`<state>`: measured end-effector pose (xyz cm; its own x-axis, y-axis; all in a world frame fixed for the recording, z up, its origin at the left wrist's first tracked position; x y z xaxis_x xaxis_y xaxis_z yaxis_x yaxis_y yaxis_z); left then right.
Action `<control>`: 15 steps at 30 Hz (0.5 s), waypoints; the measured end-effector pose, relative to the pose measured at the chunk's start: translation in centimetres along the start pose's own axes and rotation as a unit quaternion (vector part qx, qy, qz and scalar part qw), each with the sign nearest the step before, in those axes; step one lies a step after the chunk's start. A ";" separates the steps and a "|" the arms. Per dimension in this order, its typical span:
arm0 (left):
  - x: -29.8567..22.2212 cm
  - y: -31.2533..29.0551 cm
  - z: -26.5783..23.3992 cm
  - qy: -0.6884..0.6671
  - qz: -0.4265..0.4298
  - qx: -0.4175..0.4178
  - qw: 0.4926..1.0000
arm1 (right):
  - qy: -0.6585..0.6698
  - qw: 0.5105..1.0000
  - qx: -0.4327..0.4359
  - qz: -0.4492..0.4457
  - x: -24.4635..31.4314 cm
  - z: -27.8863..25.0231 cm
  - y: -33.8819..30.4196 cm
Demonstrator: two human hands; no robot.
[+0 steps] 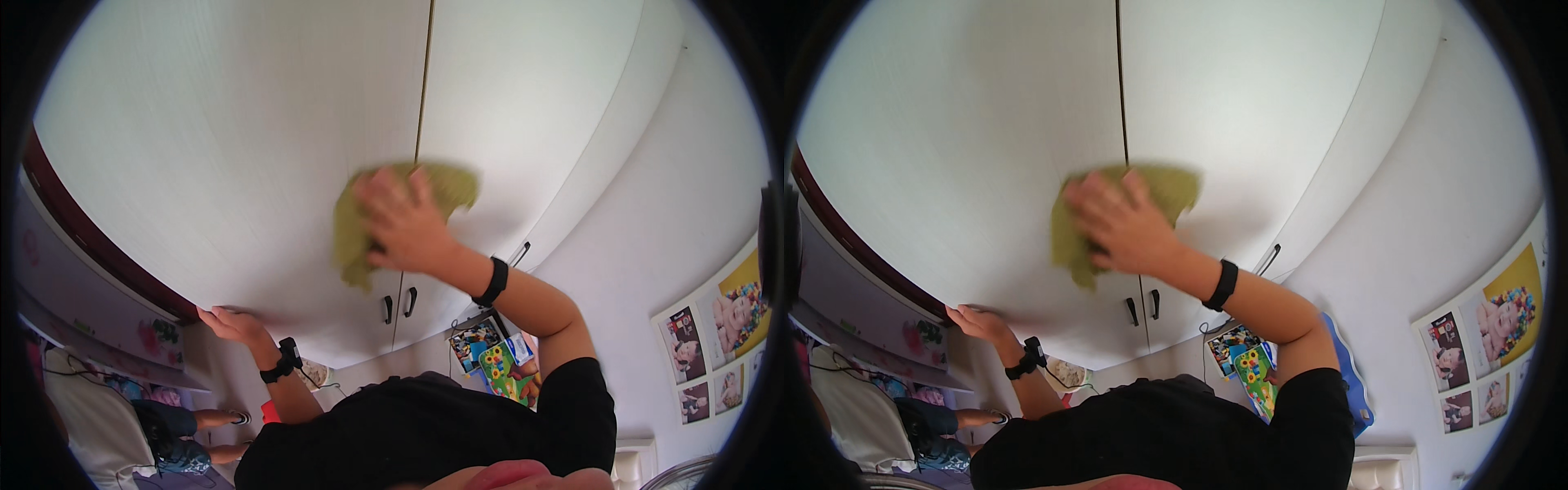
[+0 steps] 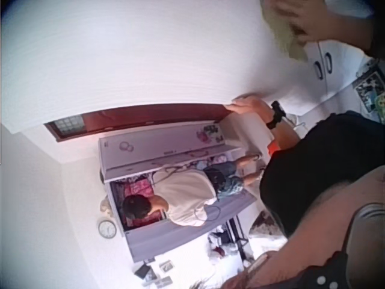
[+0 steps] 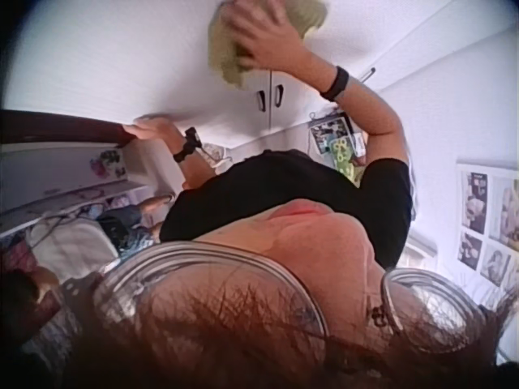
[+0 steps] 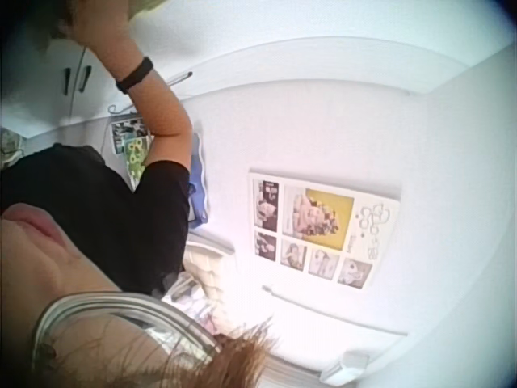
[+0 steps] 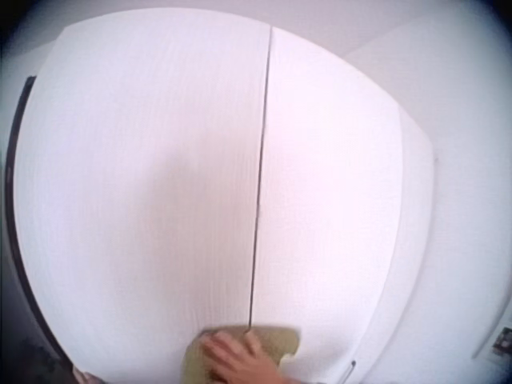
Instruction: The person wipes down the exterior and interior surfaces of a white closet using a cloth, handling the doors and shelves one at a time.
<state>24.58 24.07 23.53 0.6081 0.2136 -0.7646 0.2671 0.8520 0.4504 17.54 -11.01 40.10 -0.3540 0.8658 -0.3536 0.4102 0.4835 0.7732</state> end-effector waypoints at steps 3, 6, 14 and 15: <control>0.8 0.0 0.0 0.025 0.046 -0.005 0.999 | 0.043 0.987 -0.036 -0.153 0.7 1.6 -2.0; 1.5 0.1 -0.3 0.015 0.016 -0.006 1.000 | 0.047 0.989 -0.035 -0.137 -3.1 -0.1 -1.1; 0.8 -0.2 -0.1 -0.008 -0.038 0.001 0.999 | -0.149 0.940 -0.290 0.100 -25.8 -13.7 5.1; 0.9 0.1 -0.4 0.002 -0.042 0.005 0.999 | -0.190 0.927 -0.311 0.091 -31.6 -15.7 4.6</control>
<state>24.82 24.52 22.66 0.5797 0.1429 -0.8022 0.3243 0.8627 0.3880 17.43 -38.14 63.11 0.0439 0.9659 -0.2551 -0.1713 0.2588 0.9506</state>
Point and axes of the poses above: each hand's wrist, its own y-axis towards the middle knuckle, its own z-axis out of the palm, x = y × z, the point moved 6 cm from there along y, towards the middle knuckle, and after that the axes turned 13 degrees about -x, right-handed, at the moved point
